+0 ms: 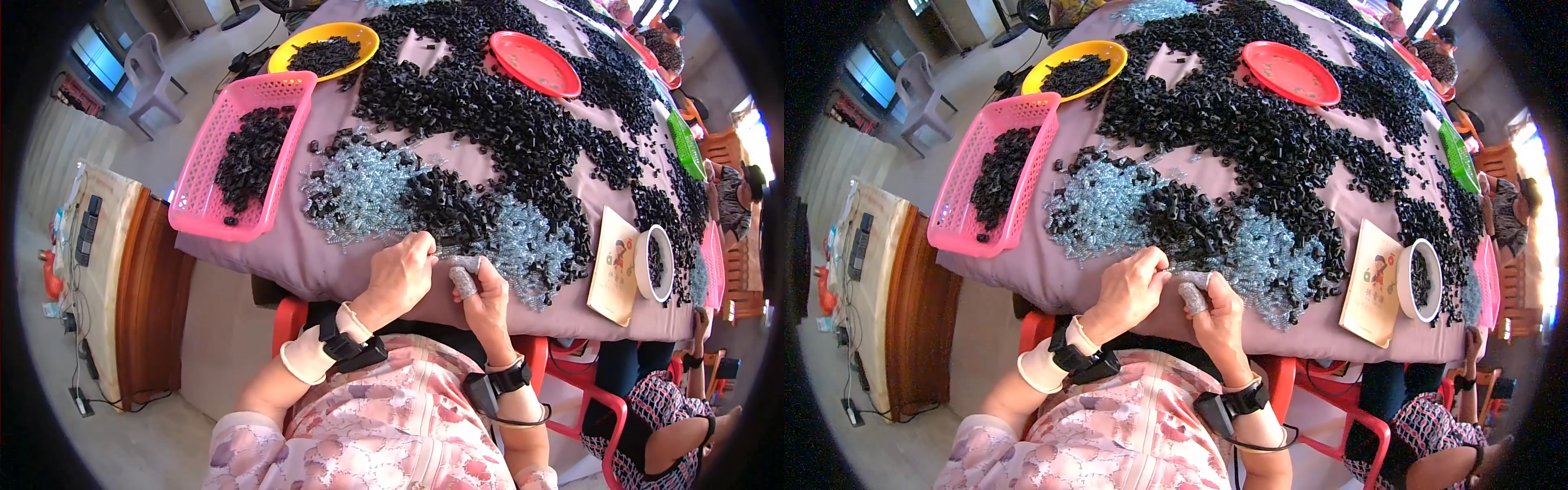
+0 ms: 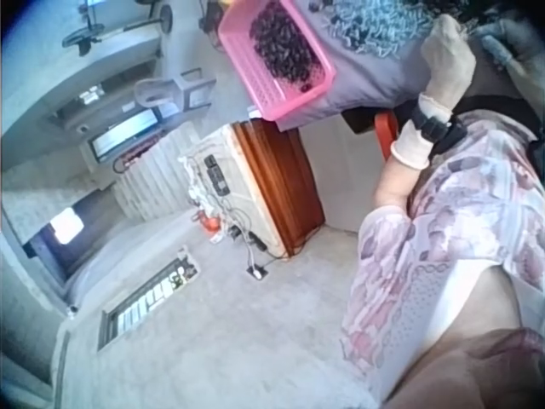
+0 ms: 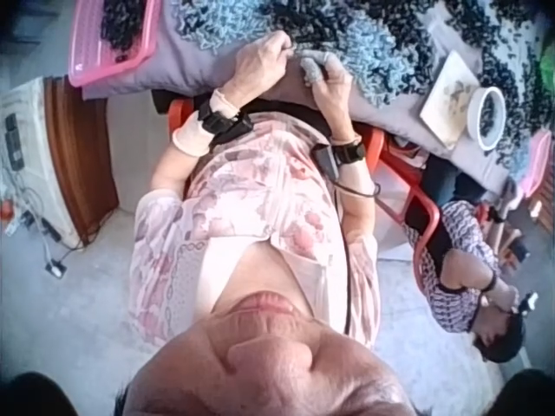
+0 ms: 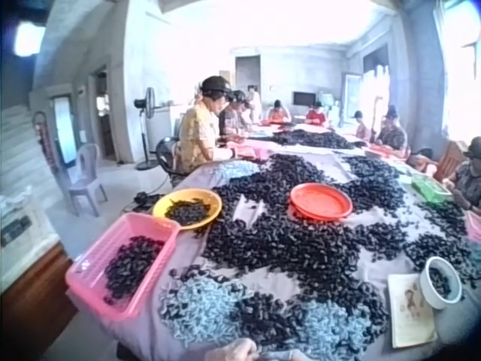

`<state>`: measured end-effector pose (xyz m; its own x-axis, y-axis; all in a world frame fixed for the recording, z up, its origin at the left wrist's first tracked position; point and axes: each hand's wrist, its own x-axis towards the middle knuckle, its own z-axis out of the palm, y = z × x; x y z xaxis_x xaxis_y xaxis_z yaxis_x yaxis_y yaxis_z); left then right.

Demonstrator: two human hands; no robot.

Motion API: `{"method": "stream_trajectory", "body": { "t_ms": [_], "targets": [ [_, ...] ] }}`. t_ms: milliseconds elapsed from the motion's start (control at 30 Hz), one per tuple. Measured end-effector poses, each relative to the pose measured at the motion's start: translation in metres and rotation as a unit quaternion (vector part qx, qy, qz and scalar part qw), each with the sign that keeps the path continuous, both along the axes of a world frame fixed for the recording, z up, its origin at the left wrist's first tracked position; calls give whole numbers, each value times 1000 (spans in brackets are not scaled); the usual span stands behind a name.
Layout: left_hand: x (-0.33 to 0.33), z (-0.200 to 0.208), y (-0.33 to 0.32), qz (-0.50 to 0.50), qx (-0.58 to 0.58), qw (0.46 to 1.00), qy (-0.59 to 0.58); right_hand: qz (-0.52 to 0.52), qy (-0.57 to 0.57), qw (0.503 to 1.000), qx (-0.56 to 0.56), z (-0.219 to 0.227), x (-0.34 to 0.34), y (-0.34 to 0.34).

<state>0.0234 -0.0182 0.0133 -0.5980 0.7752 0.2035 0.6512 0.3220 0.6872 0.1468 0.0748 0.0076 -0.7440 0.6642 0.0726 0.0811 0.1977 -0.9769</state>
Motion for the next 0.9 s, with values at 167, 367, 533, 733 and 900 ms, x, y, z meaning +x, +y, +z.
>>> {"method": "stream_trajectory", "body": {
  "t_ms": [167,367,533,733,900],
  "targets": [
    [-1,6,-6,-48,76,995,-35,-15,-3,1000,-17,-2,0,-2],
    [3,6,-5,-102,97,989,-50,8,-10,1000,5,-4,3,1],
    [-2,11,-1,-93,76,988,-98,-6,45,995,-91,-1,5,-1],
    [-6,11,22,-35,48,998,3,-20,85,989,-118,-4,7,-1],
    [0,10,26,-34,-27,996,78,-22,84,988,-128,-4,5,0]
  ]
}}
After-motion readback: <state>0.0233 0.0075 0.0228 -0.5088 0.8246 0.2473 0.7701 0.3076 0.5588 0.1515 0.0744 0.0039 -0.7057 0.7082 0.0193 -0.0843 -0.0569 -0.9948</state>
